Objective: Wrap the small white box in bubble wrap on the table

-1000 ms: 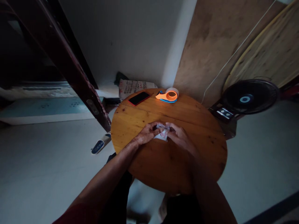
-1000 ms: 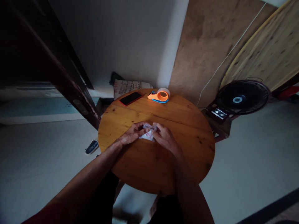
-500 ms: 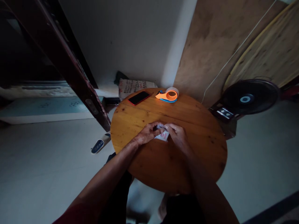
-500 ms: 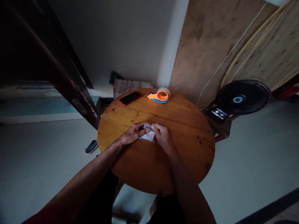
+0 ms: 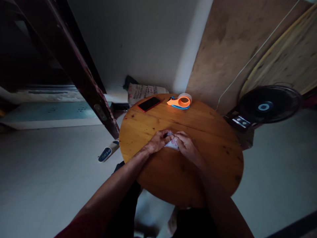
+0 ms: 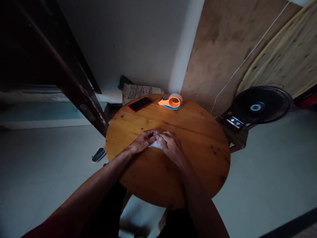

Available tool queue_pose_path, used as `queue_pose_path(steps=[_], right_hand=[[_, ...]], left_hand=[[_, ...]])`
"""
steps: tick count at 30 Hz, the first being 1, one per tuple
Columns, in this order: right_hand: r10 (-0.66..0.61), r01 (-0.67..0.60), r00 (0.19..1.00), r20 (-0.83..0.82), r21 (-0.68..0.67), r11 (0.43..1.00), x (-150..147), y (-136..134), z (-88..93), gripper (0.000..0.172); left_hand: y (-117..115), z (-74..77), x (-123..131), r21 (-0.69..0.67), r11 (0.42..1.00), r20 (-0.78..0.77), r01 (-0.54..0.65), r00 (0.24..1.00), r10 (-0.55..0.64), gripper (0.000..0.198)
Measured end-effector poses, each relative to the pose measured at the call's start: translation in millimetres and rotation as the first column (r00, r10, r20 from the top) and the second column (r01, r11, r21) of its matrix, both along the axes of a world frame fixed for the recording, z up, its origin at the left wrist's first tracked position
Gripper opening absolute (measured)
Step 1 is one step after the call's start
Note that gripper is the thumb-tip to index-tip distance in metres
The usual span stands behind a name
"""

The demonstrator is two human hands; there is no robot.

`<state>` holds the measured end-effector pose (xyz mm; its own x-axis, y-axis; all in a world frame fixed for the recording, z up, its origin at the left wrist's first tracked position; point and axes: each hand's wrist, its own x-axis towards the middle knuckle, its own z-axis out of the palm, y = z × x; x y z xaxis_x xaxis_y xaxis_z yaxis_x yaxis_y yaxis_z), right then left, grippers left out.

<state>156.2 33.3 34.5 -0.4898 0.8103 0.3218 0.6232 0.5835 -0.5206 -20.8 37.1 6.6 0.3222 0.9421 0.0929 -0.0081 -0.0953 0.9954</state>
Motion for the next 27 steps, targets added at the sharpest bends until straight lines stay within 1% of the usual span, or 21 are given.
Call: queue_pose_path(steps=[4, 7, 13, 19, 24, 27], right_hand=[[-0.017, 0.015, 0.997, 0.075, 0.024, 1.000, -1, -3, 1.6, 0.029], [-0.029, 0.025, 0.994, 0.102, 0.035, 0.999, -2, -2, 0.2, 0.028], [-0.061, 0.056, 0.995, 0.083, 0.062, 0.997, -2, 0, -2.6, 0.028], [-0.096, 0.093, 0.995, 0.021, 0.114, 0.989, -4, 0, -7.9, 0.027], [-0.109, 0.101, 0.993, 0.040, 0.169, 0.980, -6, 0, -12.5, 0.028], [-0.114, 0.102, 0.992, 0.054, 0.189, 0.977, -7, -1, -13.5, 0.027]], left_hand=[[1, -4.2, 1, 0.052, 0.997, -0.056, -0.057, 0.997, 0.060, 0.035], [1, -3.8, 1, 0.067, 0.995, -0.087, -0.076, 0.993, 0.082, 0.033], [0, 2.3, 0, 0.130, 0.986, -0.197, -0.103, 0.972, 0.127, 0.033], [-1, 5.6, -1, 0.132, 0.985, -0.222, -0.111, 0.965, 0.139, 0.033], [0, 6.8, -2, 0.133, 0.983, -0.283, -0.128, 0.945, 0.162, 0.034], [1, 7.4, -3, 0.138, 0.984, -0.285, -0.117, 0.946, 0.153, 0.035]])
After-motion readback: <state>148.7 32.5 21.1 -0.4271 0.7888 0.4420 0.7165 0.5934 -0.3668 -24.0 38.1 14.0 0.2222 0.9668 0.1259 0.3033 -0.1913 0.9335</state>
